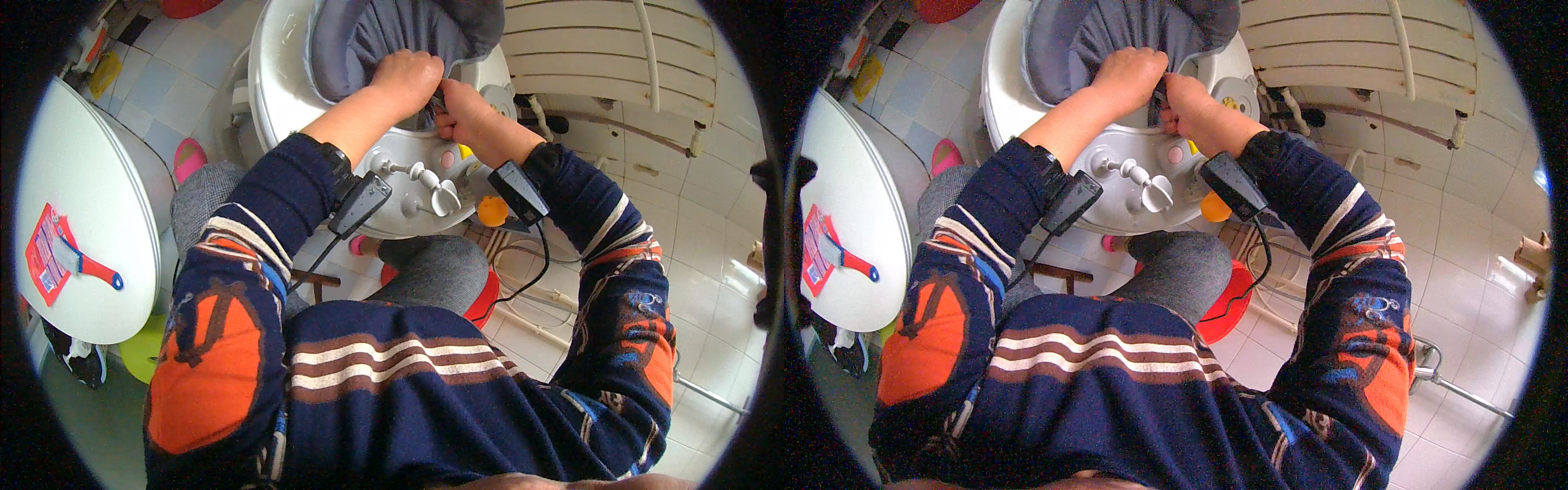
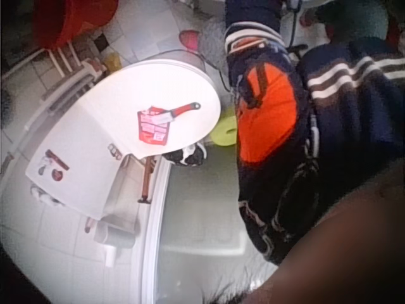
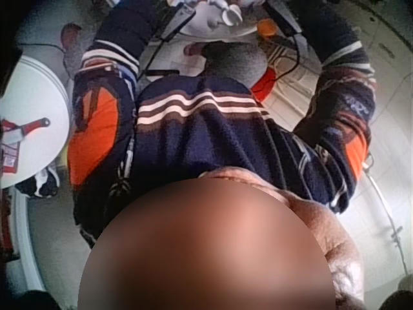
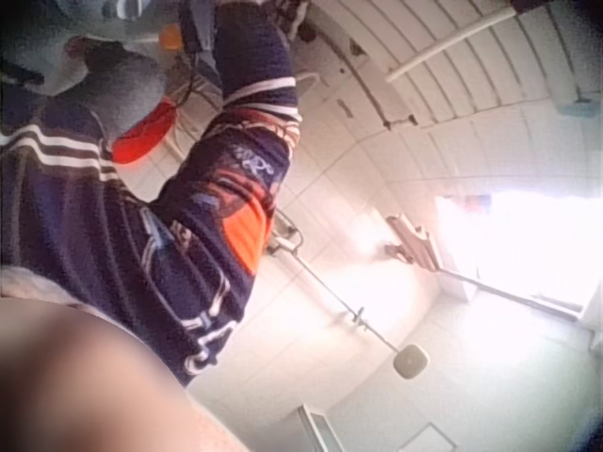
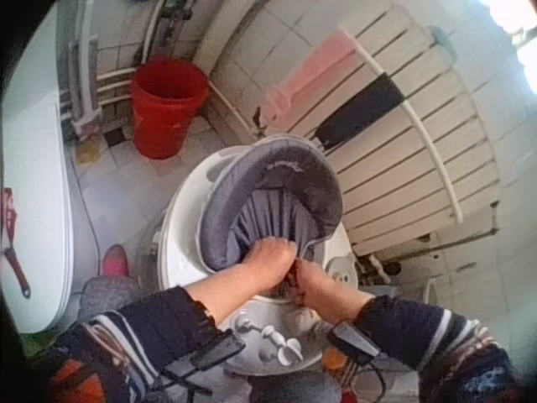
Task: The person attaches a gray fabric seat cover to a white baby walker base, aligning and fastening it by hand. They then pick up a black circular object and place it into the walker's central opening, and finally lift and reposition the assembled walker.
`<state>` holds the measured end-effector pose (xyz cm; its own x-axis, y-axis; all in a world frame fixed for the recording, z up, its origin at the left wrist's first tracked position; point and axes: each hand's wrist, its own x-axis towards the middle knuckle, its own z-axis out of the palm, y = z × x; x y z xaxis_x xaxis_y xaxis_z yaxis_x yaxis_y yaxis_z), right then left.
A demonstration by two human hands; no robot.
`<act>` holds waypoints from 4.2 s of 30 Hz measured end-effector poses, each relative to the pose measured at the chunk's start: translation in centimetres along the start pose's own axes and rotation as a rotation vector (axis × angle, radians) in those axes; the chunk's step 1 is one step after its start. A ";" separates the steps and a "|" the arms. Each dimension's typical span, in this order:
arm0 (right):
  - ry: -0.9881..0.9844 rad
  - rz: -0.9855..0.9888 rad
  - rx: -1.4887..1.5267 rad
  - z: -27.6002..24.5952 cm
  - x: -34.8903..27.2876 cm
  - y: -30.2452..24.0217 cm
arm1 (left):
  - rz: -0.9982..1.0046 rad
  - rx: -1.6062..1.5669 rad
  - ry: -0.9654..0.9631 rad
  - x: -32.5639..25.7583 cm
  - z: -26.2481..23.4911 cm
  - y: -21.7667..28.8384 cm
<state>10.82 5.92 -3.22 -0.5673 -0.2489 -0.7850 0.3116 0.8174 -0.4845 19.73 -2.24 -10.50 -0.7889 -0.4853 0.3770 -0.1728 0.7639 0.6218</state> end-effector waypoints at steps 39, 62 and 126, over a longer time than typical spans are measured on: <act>0.198 -0.853 -0.320 3.0 -0.2 -7.9 | -0.283 -0.619 0.038 1.4 -6.2 -1.2; 0.628 -0.947 -0.671 2.3 9.5 -9.8 | -0.261 -0.477 0.213 2.3 -10.9 -0.8; 0.331 -0.835 1.098 -18.9 -17.6 38.4 | -0.237 0.642 0.139 -22.2 -15.5 6.4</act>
<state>18.37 51.53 -0.77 -0.9783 -0.1941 -0.0720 0.1390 -0.3581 -0.9233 45.32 6.81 -4.24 -0.6114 -0.6870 0.3926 -0.6789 0.7103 0.1858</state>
